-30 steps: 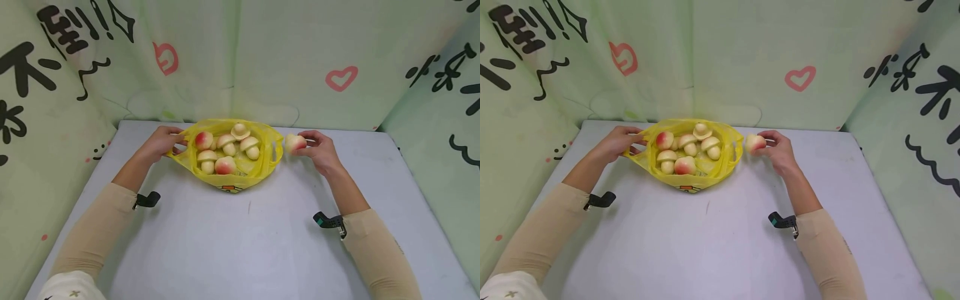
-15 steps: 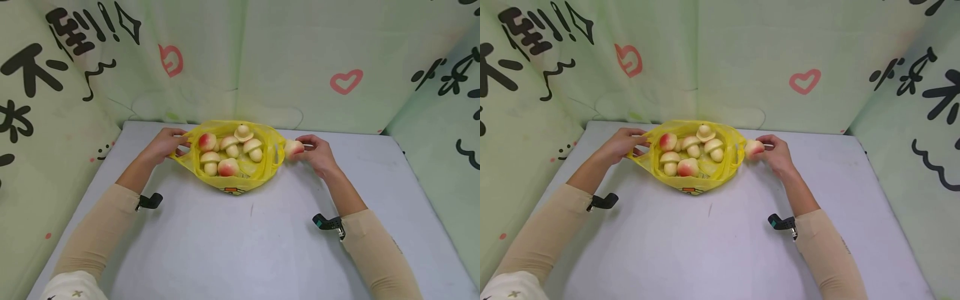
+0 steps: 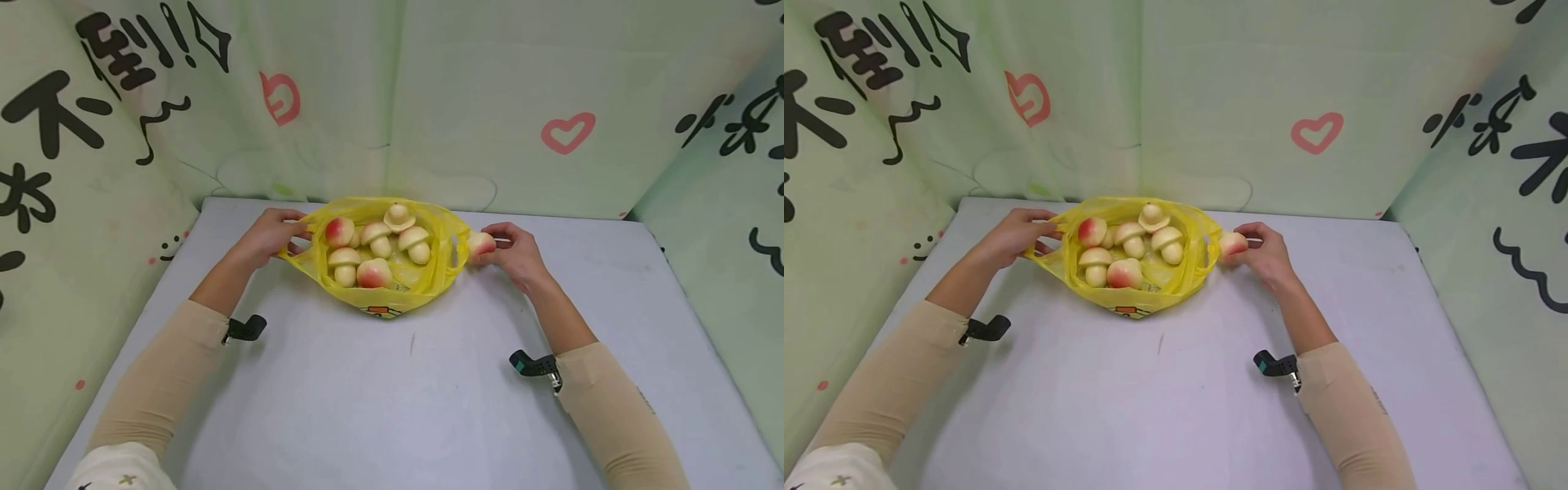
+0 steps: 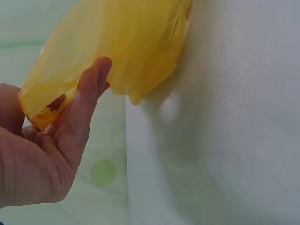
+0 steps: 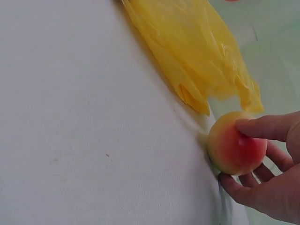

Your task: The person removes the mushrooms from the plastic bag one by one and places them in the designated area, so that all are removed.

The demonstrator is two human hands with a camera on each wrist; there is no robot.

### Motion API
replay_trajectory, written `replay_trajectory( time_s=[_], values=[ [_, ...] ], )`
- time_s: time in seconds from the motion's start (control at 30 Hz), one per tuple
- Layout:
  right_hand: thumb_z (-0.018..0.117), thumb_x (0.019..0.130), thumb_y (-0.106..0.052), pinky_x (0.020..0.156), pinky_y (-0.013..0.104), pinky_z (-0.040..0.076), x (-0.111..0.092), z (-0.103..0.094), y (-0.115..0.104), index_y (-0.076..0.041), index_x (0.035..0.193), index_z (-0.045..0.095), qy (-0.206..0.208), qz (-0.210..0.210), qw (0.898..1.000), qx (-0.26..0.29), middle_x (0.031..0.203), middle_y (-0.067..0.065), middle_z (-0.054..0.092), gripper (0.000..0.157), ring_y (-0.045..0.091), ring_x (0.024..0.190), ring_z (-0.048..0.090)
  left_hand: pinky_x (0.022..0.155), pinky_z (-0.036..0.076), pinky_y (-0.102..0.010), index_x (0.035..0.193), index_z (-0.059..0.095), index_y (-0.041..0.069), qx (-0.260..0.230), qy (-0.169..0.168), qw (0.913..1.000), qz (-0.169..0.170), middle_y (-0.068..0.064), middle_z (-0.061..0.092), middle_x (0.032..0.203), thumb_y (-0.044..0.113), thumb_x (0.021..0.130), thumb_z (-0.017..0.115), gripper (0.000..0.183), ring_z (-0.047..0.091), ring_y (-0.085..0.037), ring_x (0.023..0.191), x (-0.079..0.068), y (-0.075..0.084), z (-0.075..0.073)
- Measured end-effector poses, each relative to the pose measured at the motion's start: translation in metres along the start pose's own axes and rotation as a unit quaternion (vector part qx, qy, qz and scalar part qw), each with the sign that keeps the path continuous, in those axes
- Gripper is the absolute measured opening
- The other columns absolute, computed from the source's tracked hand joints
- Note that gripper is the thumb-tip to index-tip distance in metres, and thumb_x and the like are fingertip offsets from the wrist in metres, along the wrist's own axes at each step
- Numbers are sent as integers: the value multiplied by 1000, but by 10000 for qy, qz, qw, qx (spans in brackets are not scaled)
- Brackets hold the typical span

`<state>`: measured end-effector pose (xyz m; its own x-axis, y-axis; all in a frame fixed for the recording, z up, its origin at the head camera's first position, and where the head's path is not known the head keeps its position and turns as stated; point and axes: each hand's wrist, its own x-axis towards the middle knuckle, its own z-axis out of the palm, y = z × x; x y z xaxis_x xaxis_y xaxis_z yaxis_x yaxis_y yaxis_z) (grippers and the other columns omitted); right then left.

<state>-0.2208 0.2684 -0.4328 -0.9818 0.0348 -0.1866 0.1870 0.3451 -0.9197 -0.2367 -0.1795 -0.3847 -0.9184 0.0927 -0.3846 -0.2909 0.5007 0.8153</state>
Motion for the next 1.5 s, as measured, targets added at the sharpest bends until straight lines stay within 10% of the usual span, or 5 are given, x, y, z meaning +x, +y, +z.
replay_trajectory(
  time_s=[1.5],
  values=[
    [83, 88, -9, 87, 11, 53, -3, -4, 1, -8, 145, 53, -133, 123, 9996, -200, 149, 14, 51, 64, 25, 122, 58, 69, 62, -23, 149, 53, 2, -198, 77, 9998, 57, -24, 67, 128, 22, 110, 51, 44, 70, -12, 70, 0, -4, 0]
  ],
)
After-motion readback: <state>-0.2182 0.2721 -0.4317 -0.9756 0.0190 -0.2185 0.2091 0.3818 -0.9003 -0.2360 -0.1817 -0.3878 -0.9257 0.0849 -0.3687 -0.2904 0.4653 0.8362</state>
